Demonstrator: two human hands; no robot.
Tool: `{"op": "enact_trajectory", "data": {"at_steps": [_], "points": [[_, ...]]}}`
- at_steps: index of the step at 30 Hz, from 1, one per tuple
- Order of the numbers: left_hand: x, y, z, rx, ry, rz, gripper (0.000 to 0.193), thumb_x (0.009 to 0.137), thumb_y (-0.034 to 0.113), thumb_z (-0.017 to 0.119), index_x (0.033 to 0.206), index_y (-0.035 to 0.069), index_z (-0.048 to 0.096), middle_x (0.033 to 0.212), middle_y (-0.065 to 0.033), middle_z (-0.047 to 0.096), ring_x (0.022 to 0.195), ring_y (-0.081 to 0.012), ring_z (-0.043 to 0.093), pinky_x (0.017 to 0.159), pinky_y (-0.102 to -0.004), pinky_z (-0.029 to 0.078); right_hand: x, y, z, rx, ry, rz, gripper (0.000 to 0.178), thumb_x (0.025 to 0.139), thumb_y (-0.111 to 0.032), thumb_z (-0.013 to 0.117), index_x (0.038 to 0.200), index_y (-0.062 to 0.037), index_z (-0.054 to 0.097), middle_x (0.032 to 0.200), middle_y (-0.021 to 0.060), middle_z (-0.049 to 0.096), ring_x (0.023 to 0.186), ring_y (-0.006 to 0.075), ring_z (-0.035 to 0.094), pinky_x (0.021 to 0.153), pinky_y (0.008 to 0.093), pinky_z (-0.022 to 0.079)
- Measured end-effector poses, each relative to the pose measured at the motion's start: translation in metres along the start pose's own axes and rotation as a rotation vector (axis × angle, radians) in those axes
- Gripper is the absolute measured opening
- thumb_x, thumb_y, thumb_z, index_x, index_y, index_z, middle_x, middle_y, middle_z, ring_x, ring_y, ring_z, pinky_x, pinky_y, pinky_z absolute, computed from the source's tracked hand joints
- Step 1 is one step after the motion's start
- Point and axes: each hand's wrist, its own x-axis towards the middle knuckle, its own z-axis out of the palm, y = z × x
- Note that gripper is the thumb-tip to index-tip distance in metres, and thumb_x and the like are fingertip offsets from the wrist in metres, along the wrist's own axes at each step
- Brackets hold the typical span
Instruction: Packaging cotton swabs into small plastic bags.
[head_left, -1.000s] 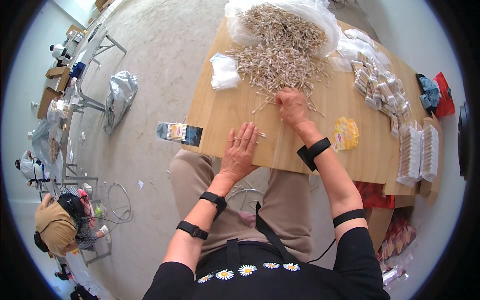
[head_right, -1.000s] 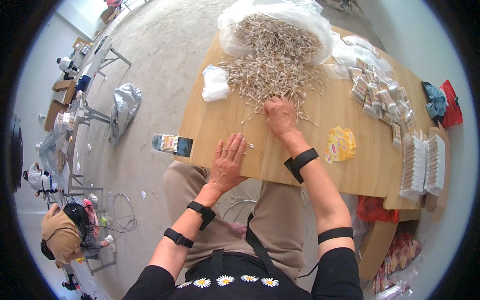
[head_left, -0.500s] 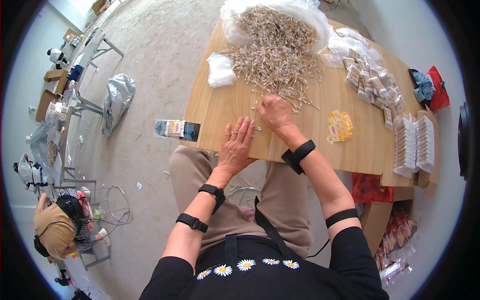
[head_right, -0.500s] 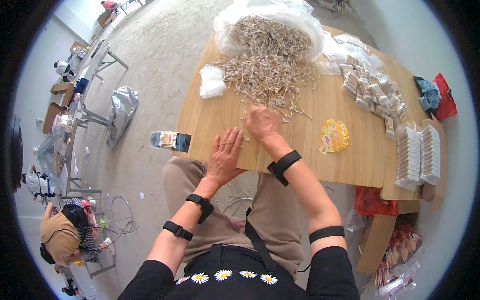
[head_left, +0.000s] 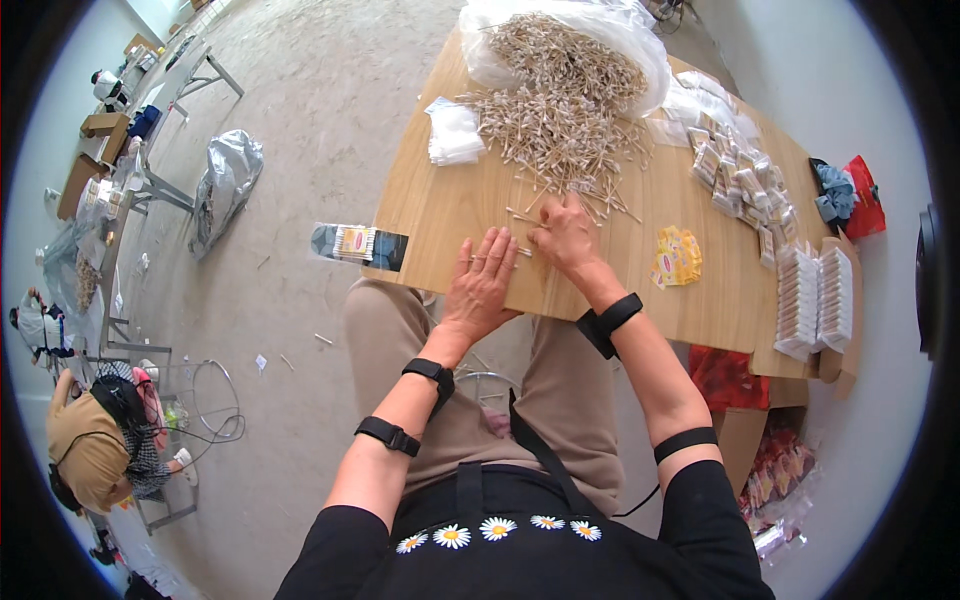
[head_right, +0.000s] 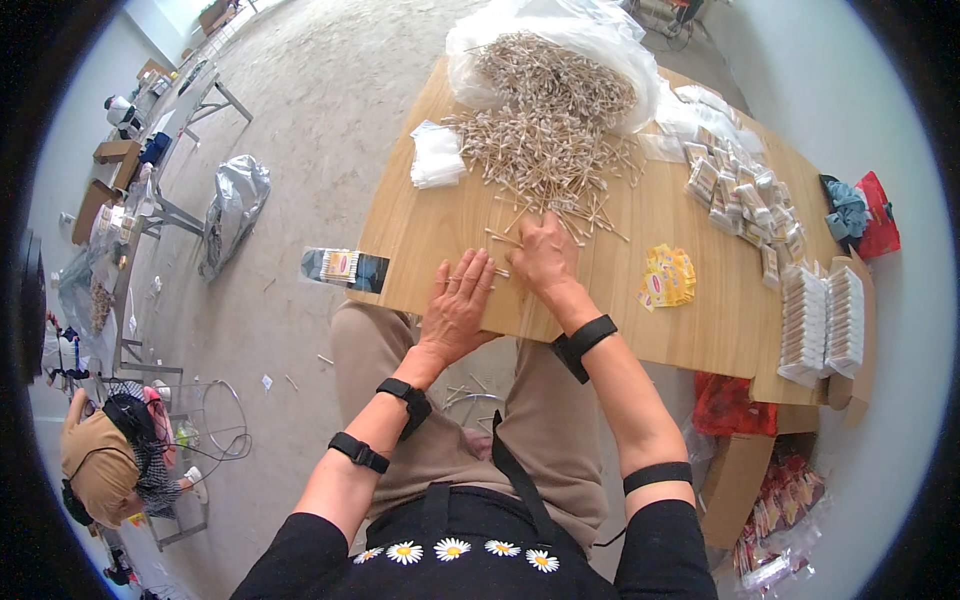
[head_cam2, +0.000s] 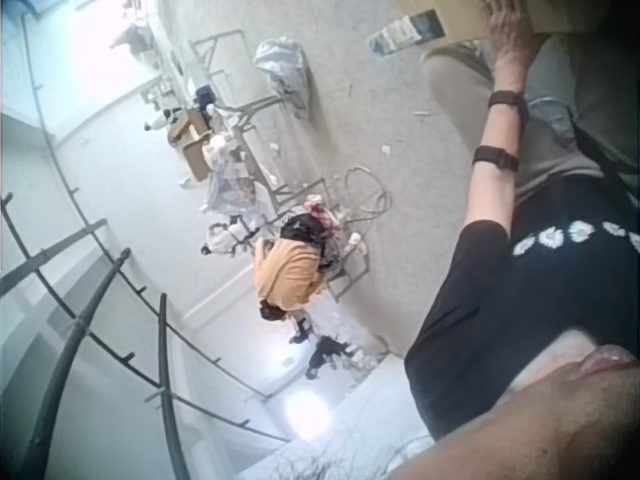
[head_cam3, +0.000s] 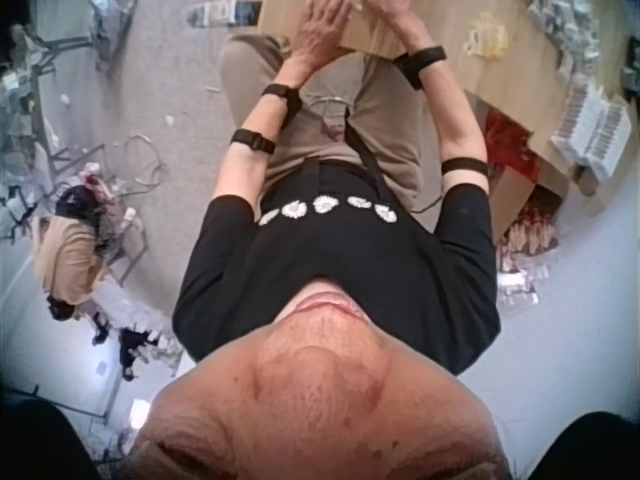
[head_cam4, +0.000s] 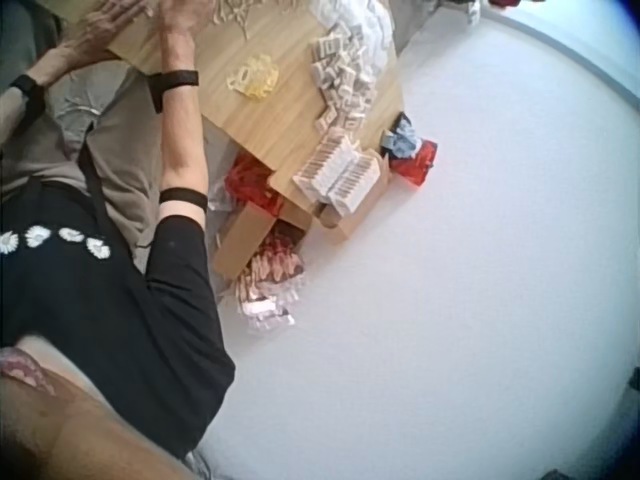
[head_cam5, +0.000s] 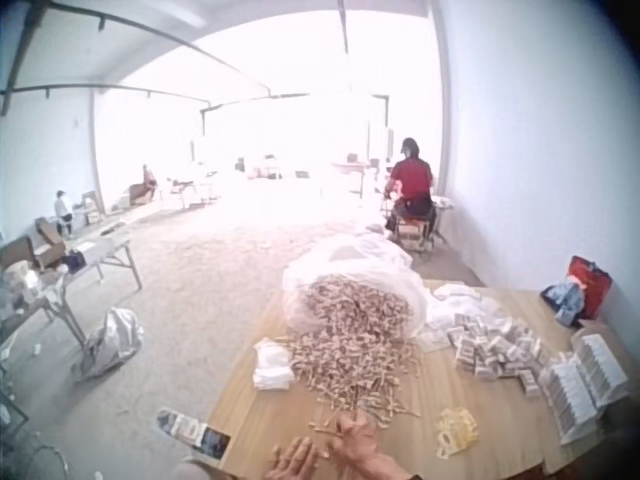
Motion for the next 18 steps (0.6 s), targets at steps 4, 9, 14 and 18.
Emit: {"op": "enact_trajectory", "data": {"at_steps": [4,9,14,18], "points": [[0.004,0.003,0.001,0.002,-0.006,0.01,0.106,0.067,0.052,0.081,0.15,0.002,0.037,0.157,-0.0132,0.035,0.149,-0.0278,0.029,0.121,-0.0512,0.021,0.003,0.013,0.008,0.01,-0.046,-0.002,0.007,0.081,-0.011,0.064,0.084,-0.0074,0.07,0.094,0.017,0.066,0.09,0.0379,0.068,0.078,0.0453,0.055],[0.003,0.002,0.001,0.011,-0.014,0.013,0.108,0.067,0.054,0.081,0.15,0.002,0.037,0.157,-0.0138,0.034,0.149,-0.0281,0.028,0.121,-0.0514,0.02,0.006,0.011,0.014,0.051,-0.156,-0.067,0.004,0.081,-0.009,0.065,0.083,-0.0083,0.068,0.09,0.0144,0.066,0.088,0.0359,0.066,0.076,0.0449,0.053],[0.004,0.003,0.003,-0.006,-0.004,0.006,0.108,0.067,0.053,0.081,0.15,0.002,0.037,0.157,-0.014,0.034,0.149,-0.0285,0.029,0.121,-0.0516,0.02,0.004,0.013,0.012,0.037,-0.024,0.002,0.004,0.083,-0.009,0.064,0.082,-0.0082,0.068,0.093,0.0146,0.065,0.088,0.0365,0.066,0.075,0.0446,0.053],[0.003,0.002,0.003,-0.025,0.005,0.005,0.106,0.067,0.053,0.081,0.15,0.002,0.037,0.157,-0.0141,0.034,0.149,-0.0285,0.029,0.121,-0.0518,0.021,0.002,0.011,0.013,0.02,-0.013,-0.005,0.004,0.084,-0.009,0.064,0.082,-0.0076,0.067,0.094,0.0145,0.065,0.087,0.0375,0.067,0.076,0.0458,0.054]]}}
